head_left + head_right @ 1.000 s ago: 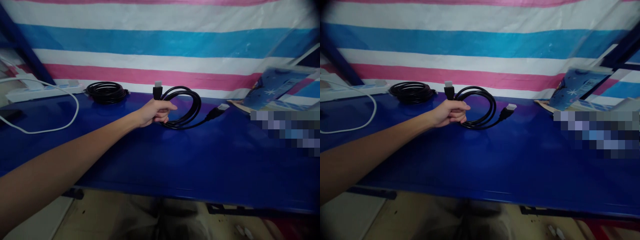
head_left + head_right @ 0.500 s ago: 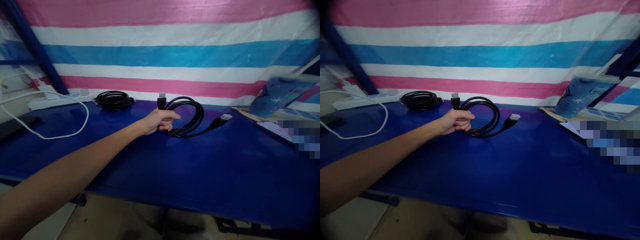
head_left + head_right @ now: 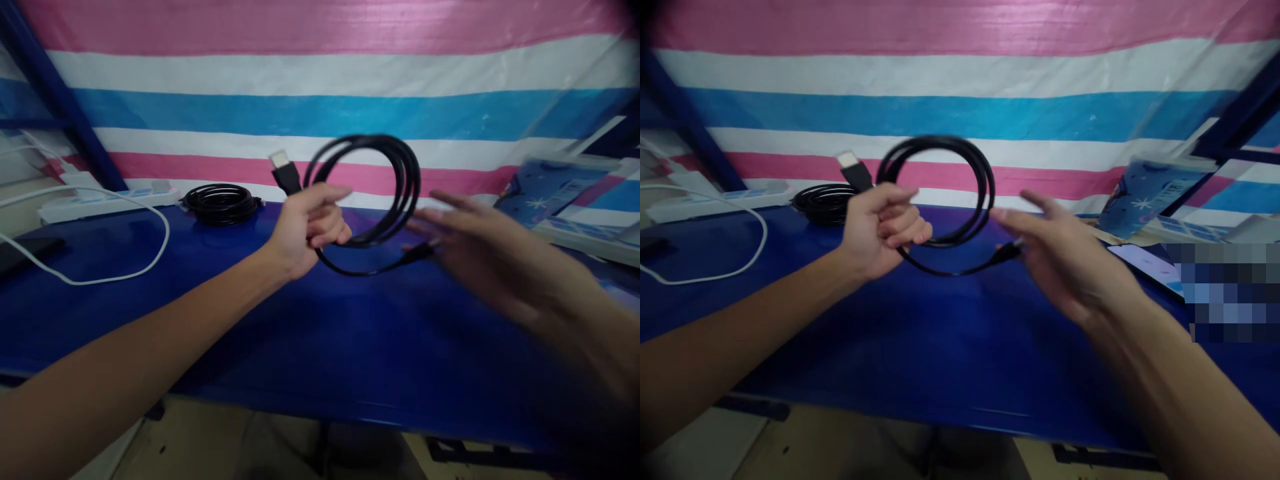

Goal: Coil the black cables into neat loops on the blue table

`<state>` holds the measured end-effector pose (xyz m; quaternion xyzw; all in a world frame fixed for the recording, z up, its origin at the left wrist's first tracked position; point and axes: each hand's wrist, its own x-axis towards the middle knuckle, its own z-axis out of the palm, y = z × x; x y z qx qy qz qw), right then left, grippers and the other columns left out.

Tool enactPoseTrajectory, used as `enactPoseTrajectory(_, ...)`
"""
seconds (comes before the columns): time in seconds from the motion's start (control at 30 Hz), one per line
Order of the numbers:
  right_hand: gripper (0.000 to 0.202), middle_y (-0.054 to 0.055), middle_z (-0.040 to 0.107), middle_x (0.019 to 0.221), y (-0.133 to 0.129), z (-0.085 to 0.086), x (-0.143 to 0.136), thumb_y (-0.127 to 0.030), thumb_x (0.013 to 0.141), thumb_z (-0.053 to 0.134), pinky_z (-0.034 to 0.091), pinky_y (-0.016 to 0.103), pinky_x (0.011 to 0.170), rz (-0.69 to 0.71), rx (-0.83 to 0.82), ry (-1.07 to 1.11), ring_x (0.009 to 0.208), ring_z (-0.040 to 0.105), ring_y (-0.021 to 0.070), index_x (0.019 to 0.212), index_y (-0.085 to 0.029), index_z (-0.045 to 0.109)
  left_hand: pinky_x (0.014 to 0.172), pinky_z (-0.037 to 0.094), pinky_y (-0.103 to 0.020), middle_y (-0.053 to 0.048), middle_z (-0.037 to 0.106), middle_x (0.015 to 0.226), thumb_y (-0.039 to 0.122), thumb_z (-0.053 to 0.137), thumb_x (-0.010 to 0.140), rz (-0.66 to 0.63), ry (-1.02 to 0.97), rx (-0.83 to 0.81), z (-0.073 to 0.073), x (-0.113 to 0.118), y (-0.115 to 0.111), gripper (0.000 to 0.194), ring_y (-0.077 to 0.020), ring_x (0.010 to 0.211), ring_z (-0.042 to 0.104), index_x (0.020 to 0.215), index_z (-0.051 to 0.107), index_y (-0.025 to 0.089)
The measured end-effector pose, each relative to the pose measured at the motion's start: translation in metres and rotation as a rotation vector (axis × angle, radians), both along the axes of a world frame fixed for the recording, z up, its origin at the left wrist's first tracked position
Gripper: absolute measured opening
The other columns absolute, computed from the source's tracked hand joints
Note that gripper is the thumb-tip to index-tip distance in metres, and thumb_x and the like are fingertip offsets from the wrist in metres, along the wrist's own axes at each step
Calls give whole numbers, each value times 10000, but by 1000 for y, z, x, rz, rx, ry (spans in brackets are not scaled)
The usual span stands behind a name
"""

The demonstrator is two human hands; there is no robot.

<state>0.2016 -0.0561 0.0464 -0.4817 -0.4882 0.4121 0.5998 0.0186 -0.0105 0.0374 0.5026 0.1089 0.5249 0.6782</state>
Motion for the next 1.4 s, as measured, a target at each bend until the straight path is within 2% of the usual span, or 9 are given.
enactPoseTrajectory(0.13, 175, 35, 523, 1308, 3, -10, -8, -312, 795, 633, 426, 426, 988, 151, 0, 211, 1242, 459, 223, 954, -269, 572, 445, 340, -216, 88, 81, 328, 206, 411, 890, 161, -142, -109, 19, -14, 1, 518, -51, 266, 174, 466, 114, 204)
enactPoseTrajectory(0.27, 192, 47, 645, 1070, 10, -11, -39, -318, 812, 621, 442, 357, 950, 480, -35, 187, 1108, 556, 200, 972, -213, 603, 449, 363, -225, 83, 106, 326, 265, 422, 904, 73, -108, -84, 21, -20, 1, 535, -51, 261, 192, 470, 116, 202)
enactPoseTrajectory(0.37, 152, -12, 639, 747, 22, 5, -57, -280, 882, 509, 482, 274, 809, 452, 93, 248, 797, 625, 121, 809, -191, 607, 499, 419, -240, 71, 128, 327, 227, 386, 906, -42, -11, -64, 14, -15, 0, 526, -59, 280, 258, 455, 118, 202)
enactPoseTrajectory(0.47, 183, -80, 411, 455, 33, 13, -51, -283, 894, 487, 446, 237, 577, 428, 72, 176, 420, 438, 60, 783, -211, 613, 583, 455, -239, 63, 189, 347, 206, 405, 883, -41, 81, -33, 3, -11, 4, 500, -58, 340, 355, 440, 174, 192)
enactPoseTrajectory(0.57, 226, -90, 329, 388, 41, -1, -27, -315, 894, 473, 424, 251, 565, 535, 32, 41, 346, 353, 44, 782, -222, 647, 683, 472, -262, 61, 247, 355, 199, 439, 853, -156, 225, 59, -10, -10, 14, 457, -63, 380, 398, 432, 262, 192)
enactPoseTrajectory(0.7, 277, -46, 371, 333, 49, -25, 1, -408, 824, 563, 464, 335, 730, 693, -36, -251, 453, 537, 124, 682, -207, 689, 813, 454, -295, 58, 336, 374, 232, 509, 825, -248, 450, 168, -30, -12, 30, 399, -87, 468, 496, 453, 371, 185)
enactPoseTrajectory(0.87, 295, 26, 602, 554, 59, -38, 4, -445, 796, 598, 474, 335, 696, 561, -26, -520, 522, 549, 139, 689, -179, 668, 802, 443, -301, -2, 543, 562, 287, 557, 803, -12, 611, 197, -48, -14, 42, 278, -148, 749, 615, 566, 509, 150)
enactPoseTrajectory(1.07, 228, 55, 663, 860, 76, -58, 4, -308, 765, 620, 455, 386, 849, 231, 99, -453, 876, 615, 215, 957, -186, 633, 693, 407, -246, 13, 565, 729, 150, 619, 697, 366, 816, 242, -56, -9, 49, 70, -99, 714, 524, 756, 583, 144)
enactPoseTrajectory(1.4, 28, 12, 545, 565, 66, -52, -8, -209, 749, 555, 465, 282, 452, 81, -110, -483, 483, 569, 151, 760, -183, 551, 745, 472, -271, -23, 567, 790, 234, 675, 705, 367, 638, -20, -55, -2, 47, 177, -121, 775, 560, 793, 554, 139)
